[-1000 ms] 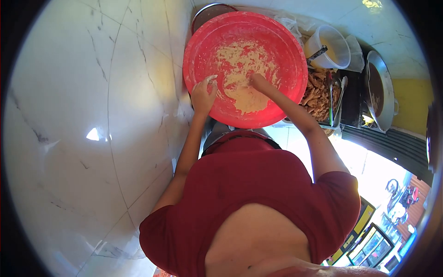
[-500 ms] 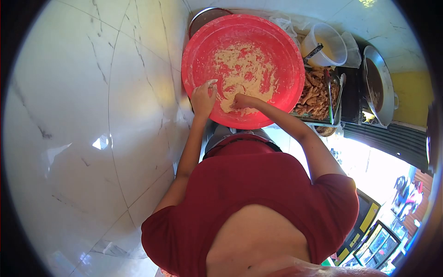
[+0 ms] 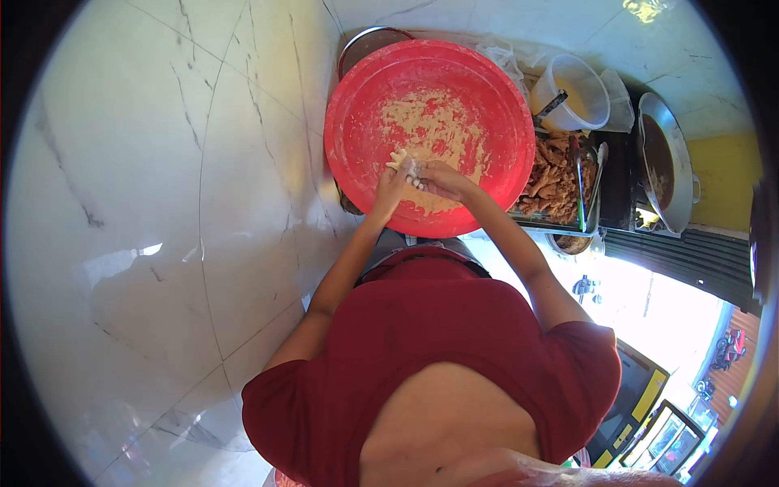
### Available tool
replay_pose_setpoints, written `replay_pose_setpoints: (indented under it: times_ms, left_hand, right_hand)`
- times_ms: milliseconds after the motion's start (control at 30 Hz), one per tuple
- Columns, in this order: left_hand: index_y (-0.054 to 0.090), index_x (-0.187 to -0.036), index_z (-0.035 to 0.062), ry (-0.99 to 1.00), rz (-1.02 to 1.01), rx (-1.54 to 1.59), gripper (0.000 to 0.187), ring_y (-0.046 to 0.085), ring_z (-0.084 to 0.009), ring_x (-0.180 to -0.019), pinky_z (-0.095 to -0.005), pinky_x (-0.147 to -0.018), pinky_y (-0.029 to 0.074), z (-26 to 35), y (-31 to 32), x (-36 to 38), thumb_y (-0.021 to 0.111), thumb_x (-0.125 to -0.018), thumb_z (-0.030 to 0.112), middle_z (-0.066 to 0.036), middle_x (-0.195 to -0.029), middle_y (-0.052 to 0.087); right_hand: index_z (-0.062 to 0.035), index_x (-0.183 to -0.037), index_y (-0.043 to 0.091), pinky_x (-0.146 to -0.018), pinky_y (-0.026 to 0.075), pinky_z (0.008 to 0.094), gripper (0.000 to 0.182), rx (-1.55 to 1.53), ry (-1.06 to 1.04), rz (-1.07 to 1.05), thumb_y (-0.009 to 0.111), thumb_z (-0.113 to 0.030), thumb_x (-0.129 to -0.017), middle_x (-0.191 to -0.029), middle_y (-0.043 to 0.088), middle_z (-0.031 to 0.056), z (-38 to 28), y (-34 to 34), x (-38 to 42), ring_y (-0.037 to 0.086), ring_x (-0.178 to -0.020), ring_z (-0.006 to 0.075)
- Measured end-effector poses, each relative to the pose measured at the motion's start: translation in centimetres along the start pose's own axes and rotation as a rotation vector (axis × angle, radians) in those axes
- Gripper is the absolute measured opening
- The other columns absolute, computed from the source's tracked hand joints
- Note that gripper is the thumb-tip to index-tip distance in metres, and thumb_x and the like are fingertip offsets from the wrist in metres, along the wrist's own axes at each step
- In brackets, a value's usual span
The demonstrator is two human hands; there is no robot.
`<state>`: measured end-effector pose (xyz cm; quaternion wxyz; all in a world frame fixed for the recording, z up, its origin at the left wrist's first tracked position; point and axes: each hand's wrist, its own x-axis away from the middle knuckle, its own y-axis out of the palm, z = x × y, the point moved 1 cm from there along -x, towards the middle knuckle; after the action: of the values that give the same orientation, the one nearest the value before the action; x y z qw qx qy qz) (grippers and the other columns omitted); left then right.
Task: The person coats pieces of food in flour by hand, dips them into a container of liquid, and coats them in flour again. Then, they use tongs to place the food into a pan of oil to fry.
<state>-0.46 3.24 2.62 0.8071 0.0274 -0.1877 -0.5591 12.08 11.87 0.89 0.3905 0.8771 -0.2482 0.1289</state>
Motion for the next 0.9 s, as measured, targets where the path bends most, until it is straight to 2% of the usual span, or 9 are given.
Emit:
replay_pose_setpoints:
  times_ms: [67, 200, 300, 400, 500, 567, 700, 800, 900]
  left_hand:
    - [0.060, -0.096, 0.0029, -0.086, 0.004, -0.004, 0.035, 0.053, -0.0048, -0.072, -0.0214, -0.066, 0.042, 0.5, 0.1, 0.2, 0.049, -0.094, 0.036, 0.000, -0.085, 0.059]
    - [0.062, -0.095, -0.0007, 0.022, 0.039, -0.035, 0.033, 0.053, -0.0050, -0.075, -0.0206, -0.067, 0.042, 0.0, -0.9, -0.9, 0.051, -0.093, 0.030, -0.001, -0.083, 0.060]
    - [0.061, -0.097, -0.0032, 0.077, 0.026, -0.083, 0.032, 0.055, -0.0057, -0.077, -0.0214, -0.069, 0.044, 0.4, -1.0, -1.3, 0.051, -0.093, 0.027, -0.004, -0.086, 0.061]
    - [0.058, -0.102, -0.0051, 0.068, -0.082, -0.033, 0.032, 0.058, -0.0095, -0.082, -0.0238, -0.073, 0.048, 1.4, -0.4, -0.9, 0.051, -0.094, 0.025, -0.006, -0.091, 0.061]
    - [0.053, -0.107, -0.0055, 0.029, -0.247, -0.020, 0.034, 0.061, -0.0144, -0.088, -0.0267, -0.081, 0.049, 2.0, -0.1, -0.8, 0.050, -0.094, 0.025, -0.008, -0.096, 0.060]
    - [0.050, -0.112, -0.0051, -0.085, -0.318, -0.064, 0.035, 0.060, -0.0153, -0.091, -0.0280, -0.083, 0.050, 2.5, -0.3, -0.8, 0.051, -0.093, 0.025, -0.008, -0.100, 0.058]
    - [0.048, -0.118, -0.0044, -0.066, -0.349, 0.006, 0.048, 0.061, -0.0171, -0.093, -0.0296, -0.080, 0.052, 2.3, -0.4, -0.9, 0.043, -0.095, 0.038, -0.011, -0.107, 0.058]
    - [0.046, -0.120, -0.0047, -0.177, -0.358, 0.099, 0.059, 0.060, -0.0205, -0.097, -0.0310, -0.084, 0.050, 2.7, -0.6, -0.7, 0.034, -0.095, 0.047, -0.014, -0.111, 0.056]
    - [0.043, -0.123, -0.0050, -0.202, -0.346, 0.101, 0.067, 0.059, -0.0221, -0.100, -0.0312, -0.089, 0.048, 3.6, -0.1, -0.3, 0.028, -0.094, 0.054, -0.016, -0.115, 0.054]
  right_hand:
    - [0.0041, -0.108, 0.056, -0.074, 0.049, 0.0252, 0.026, 0.205, 0.032, 0.072, 0.049, -0.015, -0.091, -0.096, 0.063, 0.0103, -0.8, 0.9, 1.0, 0.061, -0.085, 0.0143]
    - [0.0039, -0.107, 0.058, -0.077, 0.048, 0.0251, 0.029, 0.791, 0.100, 0.192, 0.047, -0.018, -0.091, -0.098, 0.064, 0.0123, -2.8, -1.1, 1.7, 0.061, -0.088, 0.0141]
    - [0.0037, -0.109, 0.058, -0.077, 0.046, 0.0248, 0.030, 0.971, -0.066, 0.341, 0.050, -0.018, -0.090, -0.102, 0.063, 0.0097, -4.0, -2.1, 1.8, 0.059, -0.089, 0.0114]
    - [0.0037, -0.112, 0.057, -0.078, 0.045, 0.0247, 0.031, 0.836, -0.421, 0.319, 0.052, -0.016, -0.089, -0.104, 0.063, 0.0065, -4.9, 0.3, 2.7, 0.057, -0.090, 0.0089]
    - [-0.0011, -0.113, 0.059, -0.061, 0.042, 0.0234, 0.036, 0.703, -0.411, 0.297, 0.057, -0.025, -0.087, -0.090, 0.062, 0.0039, -4.1, -0.4, 1.5, 0.052, -0.070, 0.0074]
    - [-0.0011, -0.113, 0.059, -0.064, 0.043, 0.0242, 0.035, 0.649, -0.390, 0.273, 0.057, -0.024, -0.086, -0.090, 0.062, 0.0031, -3.7, -0.5, 1.0, 0.053, -0.073, 0.0076]
    - [0.0017, -0.113, 0.058, -0.079, 0.044, 0.0246, 0.033, 0.658, -0.268, 0.230, 0.058, -0.018, -0.086, -0.100, 0.063, 0.0036, -4.3, 1.1, 1.7, 0.055, -0.089, 0.0082]
    - [0.0016, -0.110, 0.059, -0.075, 0.044, 0.0242, 0.031, 0.626, -0.288, 0.207, 0.058, -0.017, -0.085, -0.095, 0.063, 0.0024, -3.4, 0.6, 1.0, 0.056, -0.085, 0.0082]
    - [-0.0002, -0.099, 0.064, -0.071, 0.047, 0.0259, 0.023, 0.619, -0.338, 0.228, 0.059, -0.016, -0.083, -0.087, 0.065, 0.0037, -3.1, 0.5, 0.7, 0.059, -0.078, 0.0101]
